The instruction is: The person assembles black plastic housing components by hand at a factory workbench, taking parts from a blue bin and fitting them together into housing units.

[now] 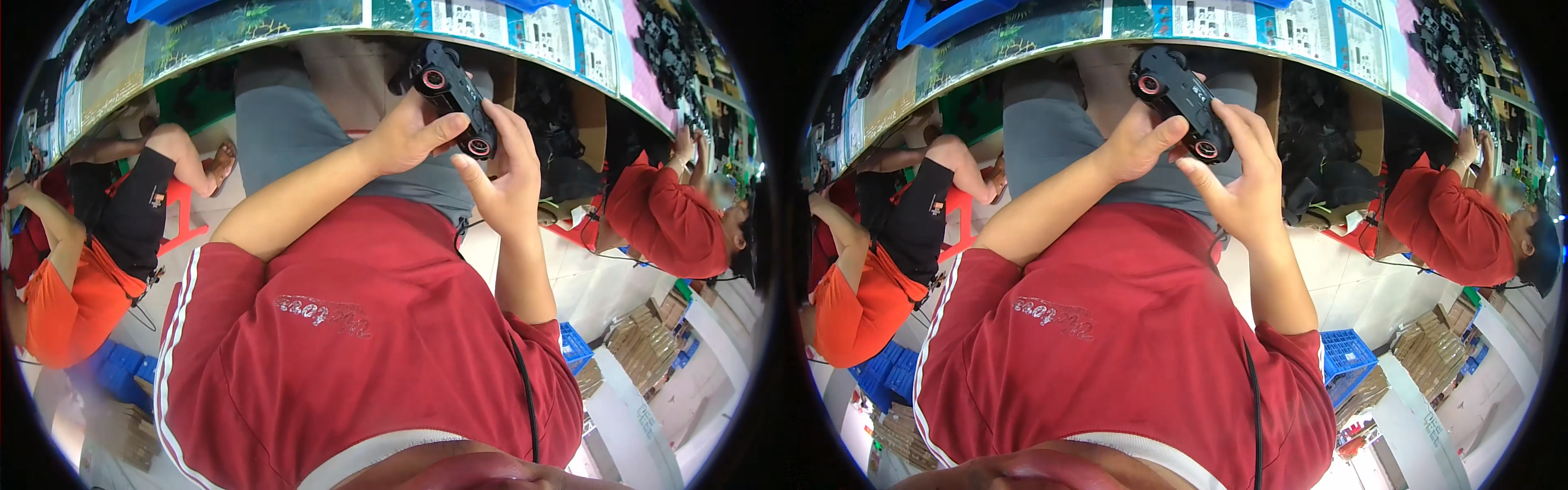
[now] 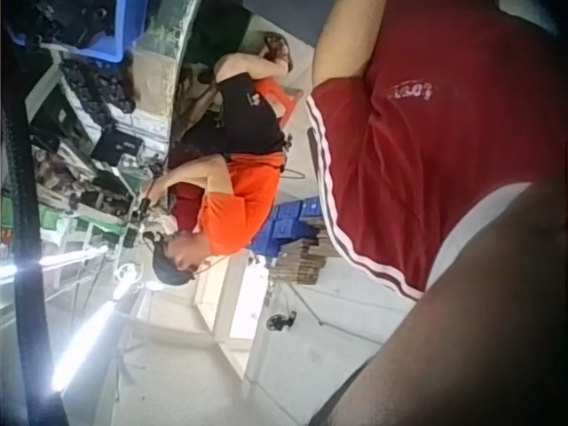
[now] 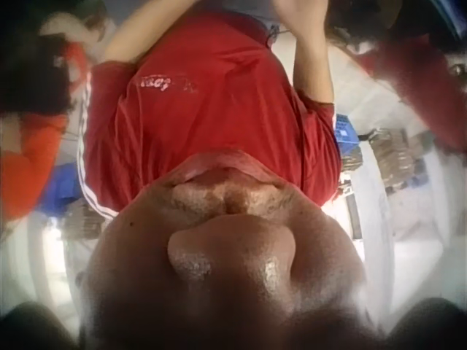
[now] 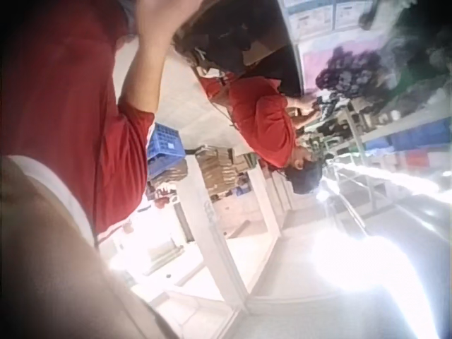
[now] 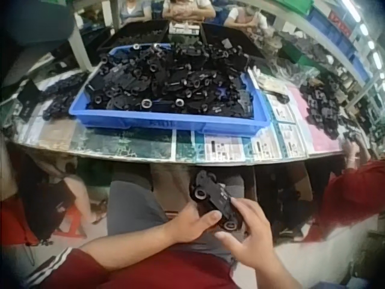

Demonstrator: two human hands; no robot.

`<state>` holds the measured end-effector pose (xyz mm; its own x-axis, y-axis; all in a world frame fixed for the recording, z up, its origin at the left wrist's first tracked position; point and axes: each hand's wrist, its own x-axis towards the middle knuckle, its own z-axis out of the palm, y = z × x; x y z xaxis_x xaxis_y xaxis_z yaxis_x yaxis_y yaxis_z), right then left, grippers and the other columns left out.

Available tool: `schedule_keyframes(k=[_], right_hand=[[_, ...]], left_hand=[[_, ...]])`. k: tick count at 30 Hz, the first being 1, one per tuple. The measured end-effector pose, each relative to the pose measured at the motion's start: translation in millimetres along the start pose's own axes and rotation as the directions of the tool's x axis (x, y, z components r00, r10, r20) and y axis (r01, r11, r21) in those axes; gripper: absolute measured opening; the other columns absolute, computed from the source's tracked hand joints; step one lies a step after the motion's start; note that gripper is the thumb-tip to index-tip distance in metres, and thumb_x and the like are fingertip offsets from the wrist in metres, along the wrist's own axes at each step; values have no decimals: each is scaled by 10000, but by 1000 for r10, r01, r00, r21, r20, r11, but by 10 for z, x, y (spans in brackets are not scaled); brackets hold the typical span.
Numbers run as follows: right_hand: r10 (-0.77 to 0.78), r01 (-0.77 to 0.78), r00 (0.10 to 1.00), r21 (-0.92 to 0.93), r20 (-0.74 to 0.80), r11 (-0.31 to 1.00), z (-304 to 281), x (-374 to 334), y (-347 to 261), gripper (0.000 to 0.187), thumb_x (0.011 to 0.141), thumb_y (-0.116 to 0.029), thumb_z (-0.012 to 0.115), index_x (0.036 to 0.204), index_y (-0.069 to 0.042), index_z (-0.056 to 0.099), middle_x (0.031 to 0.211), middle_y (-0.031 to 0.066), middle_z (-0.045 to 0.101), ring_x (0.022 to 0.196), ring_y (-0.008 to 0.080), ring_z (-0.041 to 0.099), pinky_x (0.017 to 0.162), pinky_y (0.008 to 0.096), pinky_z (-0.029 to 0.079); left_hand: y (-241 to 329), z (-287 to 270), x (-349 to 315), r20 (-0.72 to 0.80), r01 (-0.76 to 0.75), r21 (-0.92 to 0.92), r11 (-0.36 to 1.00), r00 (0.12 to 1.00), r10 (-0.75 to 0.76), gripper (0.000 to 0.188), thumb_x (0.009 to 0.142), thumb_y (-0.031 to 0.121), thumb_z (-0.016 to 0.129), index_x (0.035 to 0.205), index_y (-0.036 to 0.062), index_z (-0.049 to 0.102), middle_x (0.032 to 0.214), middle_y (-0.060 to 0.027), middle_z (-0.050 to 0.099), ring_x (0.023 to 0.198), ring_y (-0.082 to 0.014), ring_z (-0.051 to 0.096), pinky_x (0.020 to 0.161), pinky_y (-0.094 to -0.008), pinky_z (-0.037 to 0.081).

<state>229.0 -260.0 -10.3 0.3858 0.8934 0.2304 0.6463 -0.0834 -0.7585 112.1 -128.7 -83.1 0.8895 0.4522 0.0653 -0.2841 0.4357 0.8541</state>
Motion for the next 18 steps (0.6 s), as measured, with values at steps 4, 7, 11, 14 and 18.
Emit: schedule_keyframes(k=[4,7,11,14,18], right_hand=[[-67,66,998,33,23,997,115,1,-16,536,849,-157,787,1285,73,577,1287,182,541,1163,235,557,982,317,450],[-81,81,997,6,-12,997,251,92,-122,482,765,-167,822,1189,3,667,1161,186,631,1055,324,635,903,376,507],[-119,121,987,-16,105,993,382,155,-207,501,769,-200,825,1208,-15,670,1165,192,630,1042,337,638,890,379,513],[-144,154,976,-51,165,987,454,198,-242,513,780,-230,820,1226,-28,666,1164,197,626,1039,350,636,894,385,510],[-177,182,950,3,257,983,530,271,-328,539,795,-255,810,1264,-43,649,1161,205,618,1047,369,627,921,391,494]], left_hand=[[153,-143,-214,59,-18,-65,998,998,21,450,974,357,649,1264,54,485,931,-40,619,643,-87,528,530,-219,432],[163,-258,-364,21,-43,-96,994,999,46,421,976,342,649,1240,46,509,958,-51,636,652,-101,552,552,-235,459],[200,-396,-539,-38,-68,-72,995,997,65,473,978,323,648,1316,46,465,1004,-67,637,682,-113,577,568,-244,478],[245,-455,-644,-93,-74,-115,991,994,64,552,979,313,648,1396,52,399,1056,-77,630,721,-128,601,582,-252,496],[271,-539,-708,-152,-72,-101,992,987,56,668,955,401,652,1443,56,352,1089,-85,633,793,-135,623,595,-256,511]])
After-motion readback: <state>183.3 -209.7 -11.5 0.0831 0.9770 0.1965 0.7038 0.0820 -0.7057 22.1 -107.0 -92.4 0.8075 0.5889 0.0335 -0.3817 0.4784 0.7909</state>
